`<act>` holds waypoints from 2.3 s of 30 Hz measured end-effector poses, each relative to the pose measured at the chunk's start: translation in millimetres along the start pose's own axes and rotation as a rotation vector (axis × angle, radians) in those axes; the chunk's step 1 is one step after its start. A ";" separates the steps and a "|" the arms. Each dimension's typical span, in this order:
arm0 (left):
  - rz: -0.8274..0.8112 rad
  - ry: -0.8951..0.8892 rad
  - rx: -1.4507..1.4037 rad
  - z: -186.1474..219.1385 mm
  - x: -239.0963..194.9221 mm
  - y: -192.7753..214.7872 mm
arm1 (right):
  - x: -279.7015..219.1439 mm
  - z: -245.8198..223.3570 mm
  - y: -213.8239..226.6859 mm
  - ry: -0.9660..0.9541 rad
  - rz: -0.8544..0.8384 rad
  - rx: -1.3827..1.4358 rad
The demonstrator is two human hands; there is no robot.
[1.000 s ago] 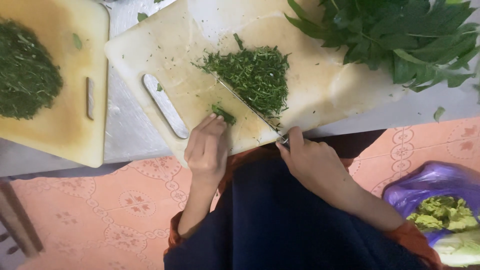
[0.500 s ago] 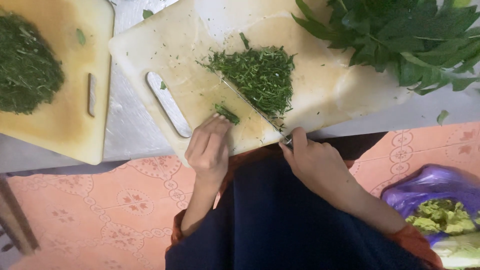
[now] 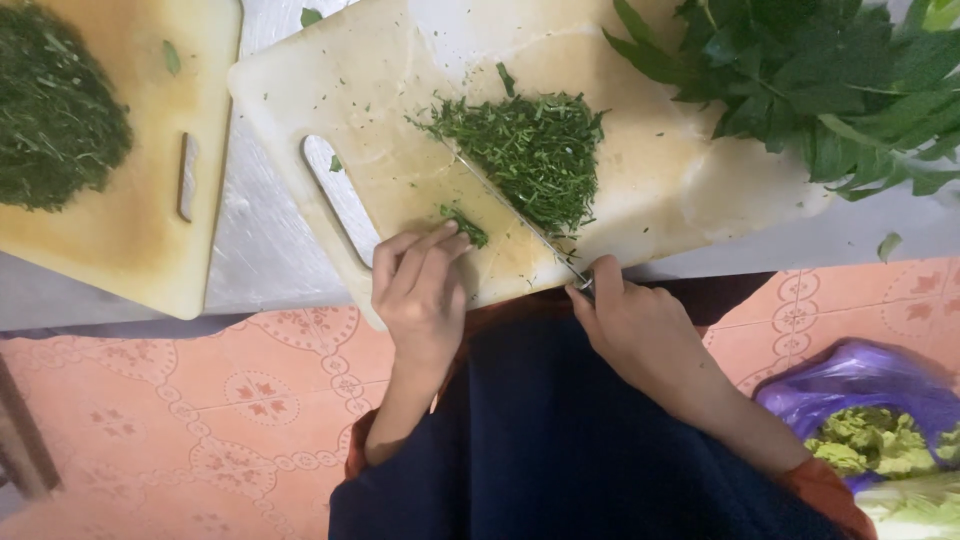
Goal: Chopping green leafy vegetables on a cutting board using a chef's knife.
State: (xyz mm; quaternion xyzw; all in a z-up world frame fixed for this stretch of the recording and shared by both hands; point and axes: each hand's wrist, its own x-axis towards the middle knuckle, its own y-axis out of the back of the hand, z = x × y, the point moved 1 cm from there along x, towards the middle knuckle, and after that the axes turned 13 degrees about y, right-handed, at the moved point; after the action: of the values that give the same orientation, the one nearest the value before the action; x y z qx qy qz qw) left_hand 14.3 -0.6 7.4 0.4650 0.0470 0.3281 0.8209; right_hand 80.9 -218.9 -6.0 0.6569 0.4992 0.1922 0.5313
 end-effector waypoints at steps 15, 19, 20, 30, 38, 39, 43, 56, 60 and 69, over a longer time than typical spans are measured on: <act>-0.129 0.109 -0.059 21.7 14.2 9.7 | -3.5 2.6 -10.3 0.034 -0.013 -0.069; -0.143 0.069 0.042 15.7 10.8 5.6 | -2.1 2.3 -8.1 0.033 -0.016 -0.054; -0.128 0.062 0.085 15.0 9.3 4.7 | -1.9 3.1 -8.5 0.026 -0.022 -0.027; -0.094 -0.050 -0.077 -8.9 -0.7 0.0 | -2.0 3.4 -8.9 0.011 -0.020 0.014; -0.126 -0.084 -0.243 0.1 14.4 -2.8 | -4.8 3.2 -17.4 0.011 0.000 -0.030; -0.111 -0.084 -0.277 1.1 16.7 -4.8 | -5.6 3.5 -19.4 -0.003 0.004 -0.008; -0.081 -0.034 -0.331 2.8 14.5 -15.7 | -5.2 0.9 -14.0 0.029 0.020 -0.077; 0.088 -0.197 -0.177 8.0 9.4 -18.6 | 1.8 -11.9 15.5 -0.001 0.053 -0.168; 0.117 -0.239 -0.147 4.2 10.7 -20.5 | -2.6 -15.6 23.1 0.006 0.048 -0.191; -0.177 -0.398 -0.128 -4.9 14.9 -1.2 | -4.9 -17.3 21.9 0.088 -0.068 -0.395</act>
State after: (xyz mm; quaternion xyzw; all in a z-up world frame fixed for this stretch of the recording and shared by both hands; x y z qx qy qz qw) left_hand 24.6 11.3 7.1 0.4614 -0.0962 0.1591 0.8675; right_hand 75.1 -212.9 21.2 0.5138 0.4966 0.2969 0.6335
